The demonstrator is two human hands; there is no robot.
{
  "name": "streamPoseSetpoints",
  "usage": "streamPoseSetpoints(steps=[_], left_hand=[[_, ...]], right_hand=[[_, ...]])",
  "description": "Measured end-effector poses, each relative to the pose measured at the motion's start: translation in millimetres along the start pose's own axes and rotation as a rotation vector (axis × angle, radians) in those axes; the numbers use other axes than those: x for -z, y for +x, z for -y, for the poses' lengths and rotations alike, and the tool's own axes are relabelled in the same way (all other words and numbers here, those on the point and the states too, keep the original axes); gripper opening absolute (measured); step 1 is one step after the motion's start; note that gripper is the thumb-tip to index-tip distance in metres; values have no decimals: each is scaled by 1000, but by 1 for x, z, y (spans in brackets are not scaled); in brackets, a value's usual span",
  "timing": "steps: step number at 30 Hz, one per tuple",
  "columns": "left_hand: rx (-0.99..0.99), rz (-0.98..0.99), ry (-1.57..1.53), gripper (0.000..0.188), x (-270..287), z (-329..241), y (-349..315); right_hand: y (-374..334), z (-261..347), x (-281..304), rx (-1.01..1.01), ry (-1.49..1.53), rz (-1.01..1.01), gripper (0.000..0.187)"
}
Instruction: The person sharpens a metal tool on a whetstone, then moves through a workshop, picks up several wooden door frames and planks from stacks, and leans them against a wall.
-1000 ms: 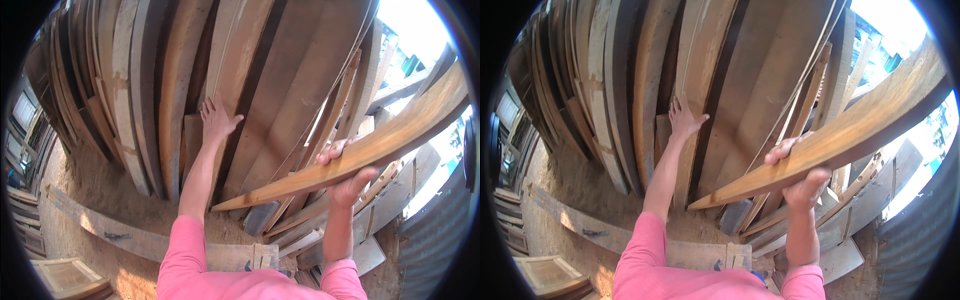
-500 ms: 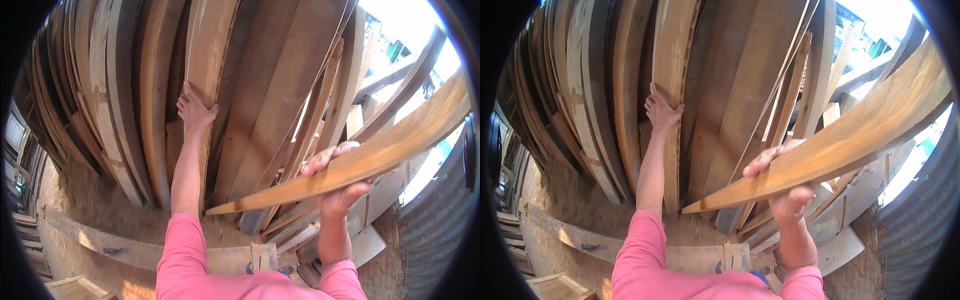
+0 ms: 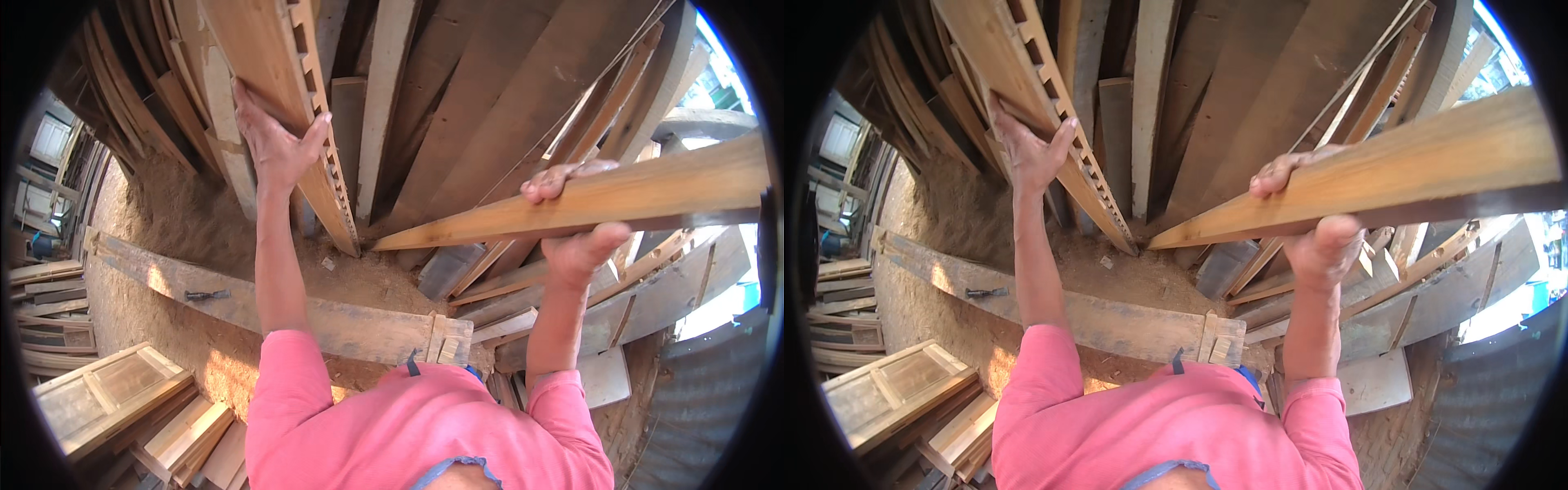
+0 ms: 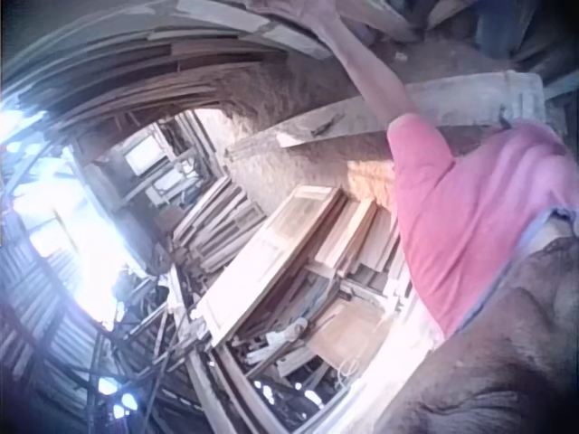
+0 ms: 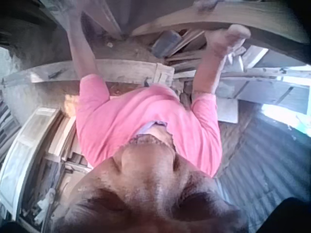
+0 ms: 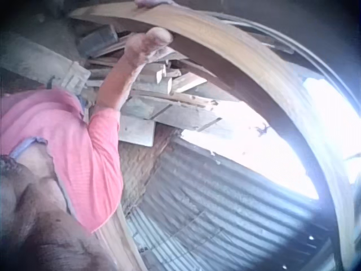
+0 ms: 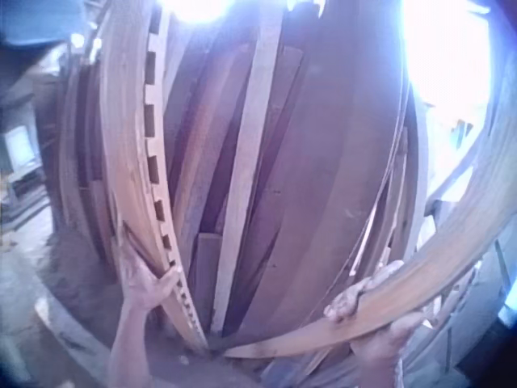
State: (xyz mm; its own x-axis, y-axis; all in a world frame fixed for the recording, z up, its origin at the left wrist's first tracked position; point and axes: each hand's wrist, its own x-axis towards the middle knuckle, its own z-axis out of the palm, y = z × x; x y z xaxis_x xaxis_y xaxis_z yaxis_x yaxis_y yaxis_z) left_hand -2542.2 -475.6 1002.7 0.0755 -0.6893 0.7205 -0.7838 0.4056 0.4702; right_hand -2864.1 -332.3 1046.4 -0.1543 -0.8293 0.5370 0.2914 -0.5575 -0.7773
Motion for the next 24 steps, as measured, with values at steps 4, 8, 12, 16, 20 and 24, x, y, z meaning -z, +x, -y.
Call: streamPoseSetpoints(steps=[4,8,12,16,20,24], left_hand=[[-1,-8,-125,122,27,9,-17],[-5,-37,-246,123,45,17,-34],[20,-67,-317,122,53,16,-44],[92,-31,-297,120,58,0,-44],[30,-55,-245,119,62,3,-48],[46,-65,-278,122,63,5,-51]], right_hand=[[38,29,-1,46,108,33,87],[95,56,-28,118,93,131,80],[145,73,-77,165,20,203,72],[170,74,-119,168,-70,234,65],[181,63,-148,147,-135,244,59],[193,44,-154,138,-195,228,52]])
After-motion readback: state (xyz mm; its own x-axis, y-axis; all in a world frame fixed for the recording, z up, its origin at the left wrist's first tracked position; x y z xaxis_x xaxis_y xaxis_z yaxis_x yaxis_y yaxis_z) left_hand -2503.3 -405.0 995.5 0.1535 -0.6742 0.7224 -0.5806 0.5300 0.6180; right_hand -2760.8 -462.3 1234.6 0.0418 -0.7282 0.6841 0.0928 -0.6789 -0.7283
